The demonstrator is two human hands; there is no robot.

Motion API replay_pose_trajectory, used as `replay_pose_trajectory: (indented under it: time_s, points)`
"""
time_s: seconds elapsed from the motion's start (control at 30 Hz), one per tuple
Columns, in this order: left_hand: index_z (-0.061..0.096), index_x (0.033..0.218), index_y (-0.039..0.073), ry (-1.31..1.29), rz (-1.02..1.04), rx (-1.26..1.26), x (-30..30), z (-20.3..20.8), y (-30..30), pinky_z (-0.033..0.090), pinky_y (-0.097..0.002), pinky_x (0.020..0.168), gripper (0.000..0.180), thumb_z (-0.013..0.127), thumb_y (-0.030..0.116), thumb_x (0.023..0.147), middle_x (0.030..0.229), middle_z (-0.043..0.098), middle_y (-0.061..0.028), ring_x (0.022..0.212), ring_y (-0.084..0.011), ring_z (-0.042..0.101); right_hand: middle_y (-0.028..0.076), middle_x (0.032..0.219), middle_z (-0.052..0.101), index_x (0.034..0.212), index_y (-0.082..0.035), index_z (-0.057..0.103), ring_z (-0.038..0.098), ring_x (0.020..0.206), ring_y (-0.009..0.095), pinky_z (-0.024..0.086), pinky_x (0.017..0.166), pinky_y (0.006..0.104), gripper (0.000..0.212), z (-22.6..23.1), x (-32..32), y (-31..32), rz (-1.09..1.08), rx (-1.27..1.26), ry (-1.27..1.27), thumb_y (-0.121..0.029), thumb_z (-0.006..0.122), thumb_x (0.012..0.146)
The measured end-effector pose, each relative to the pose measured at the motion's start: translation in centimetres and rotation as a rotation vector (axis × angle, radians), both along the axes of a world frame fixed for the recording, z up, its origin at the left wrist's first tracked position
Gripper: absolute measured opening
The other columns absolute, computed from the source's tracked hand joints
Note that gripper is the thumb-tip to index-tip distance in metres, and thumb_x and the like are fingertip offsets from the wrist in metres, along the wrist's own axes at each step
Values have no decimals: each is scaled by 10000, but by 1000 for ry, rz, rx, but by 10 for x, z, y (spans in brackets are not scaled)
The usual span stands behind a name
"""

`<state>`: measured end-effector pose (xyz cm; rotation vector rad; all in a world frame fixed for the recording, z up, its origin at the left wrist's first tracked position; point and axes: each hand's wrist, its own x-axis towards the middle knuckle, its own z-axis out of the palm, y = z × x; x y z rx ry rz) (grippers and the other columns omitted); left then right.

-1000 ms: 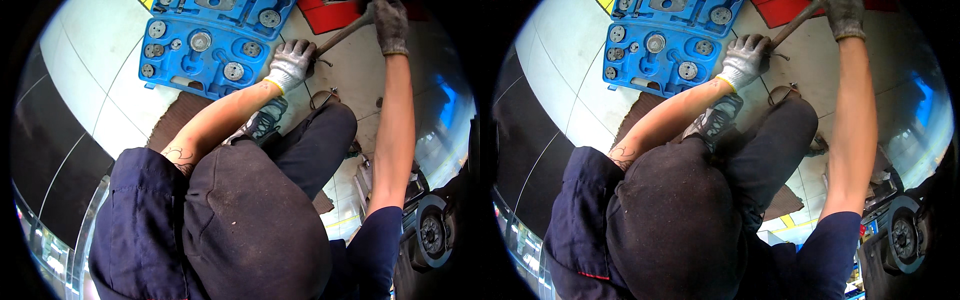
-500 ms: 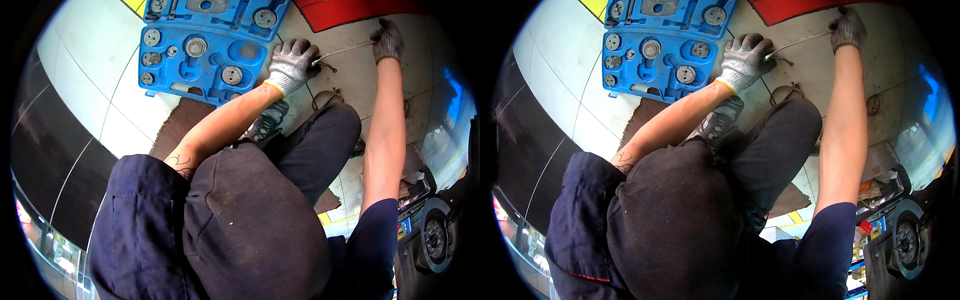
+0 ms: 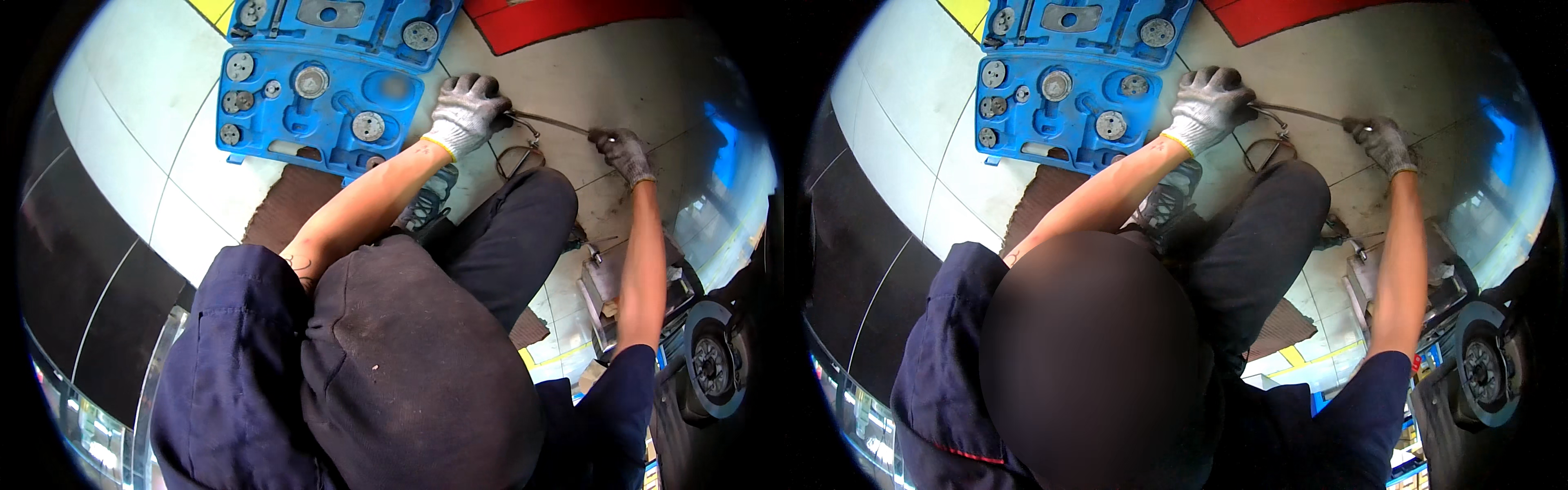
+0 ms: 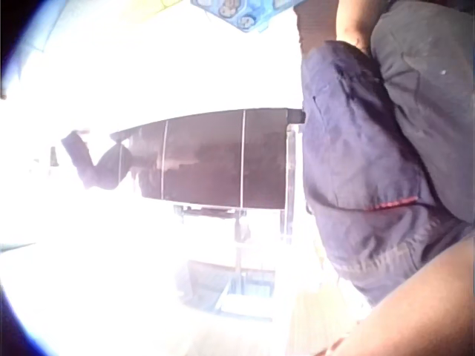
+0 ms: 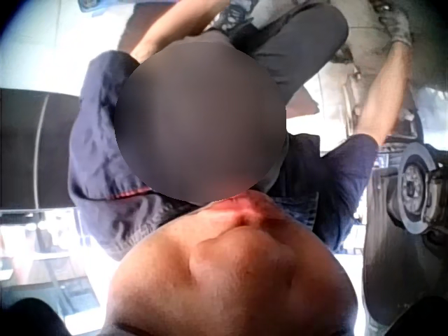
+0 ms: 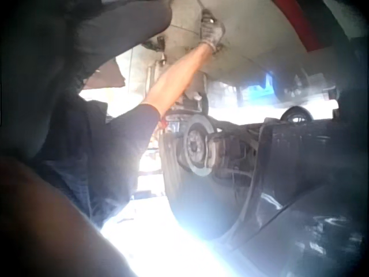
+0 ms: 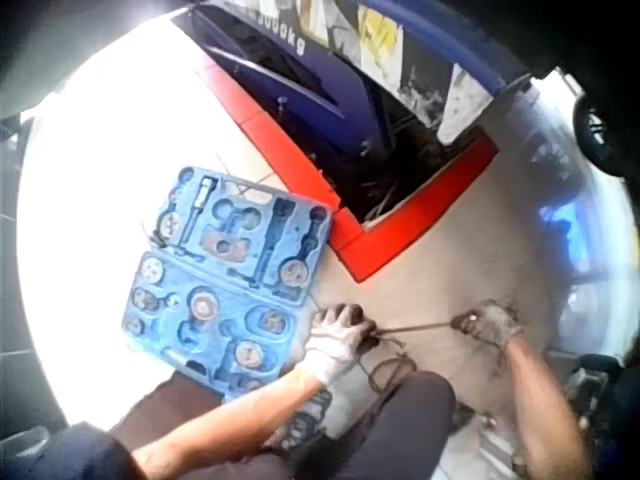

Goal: The person sits on the floor and selects various metal discs and rings from a blue organizer case. They use a socket wrench and a spanner to tighten and adjust components, assembling them into a small mechanical assembly.

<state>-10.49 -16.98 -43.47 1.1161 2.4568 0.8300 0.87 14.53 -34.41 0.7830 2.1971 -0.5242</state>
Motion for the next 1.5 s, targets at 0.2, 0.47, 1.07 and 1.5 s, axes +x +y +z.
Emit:
replay_pose_trajectory:
  time_s: [0.2, 0.47, 1.07, 1.5]
  points:
    - [726, 1021, 323, 0, 8, 5, 3, 3, 1, 398, -516, 982, 292, 751, 433, 751, 1223, 575, -4, 1209, -305, 511, 254, 868, 672, 1107, -64, 731, 677, 888, 348, 504, 838, 437, 514, 16, -7, -14, 151, -117, -218, -522, 602, 911]
    - [720, 972, 276, 15, 62, 53, -4, -6, -7, 403, -499, 936, 273, 764, 411, 738, 1139, 598, -7, 1161, -314, 522, 139, 1082, 715, 1178, -75, 678, 674, 994, 340, 525, 879, 421, 308, -4, 43, -45, 367, -30, 104, -249, 631, 927]
    - [623, 1263, 269, -78, 91, 104, -4, 5, -5, 436, -498, 961, 618, 820, 410, 694, 1270, 607, -9, 1198, -311, 539, 143, 989, 709, 1129, -80, 707, 680, 902, 292, 516, 883, 424, 318, 94, -72, -19, 227, -110, -243, -306, 631, 920]
    - [729, 1022, 267, 24, -441, -135, -29, 17, 19, 438, -430, 989, 171, 656, 299, 871, 1148, 674, 16, 1175, -249, 567, 125, 964, 610, 1117, -144, 697, 597, 985, 319, 490, 883, 435, 303, 119, -29, -26, 677, 250, 278, -158, 676, 815]
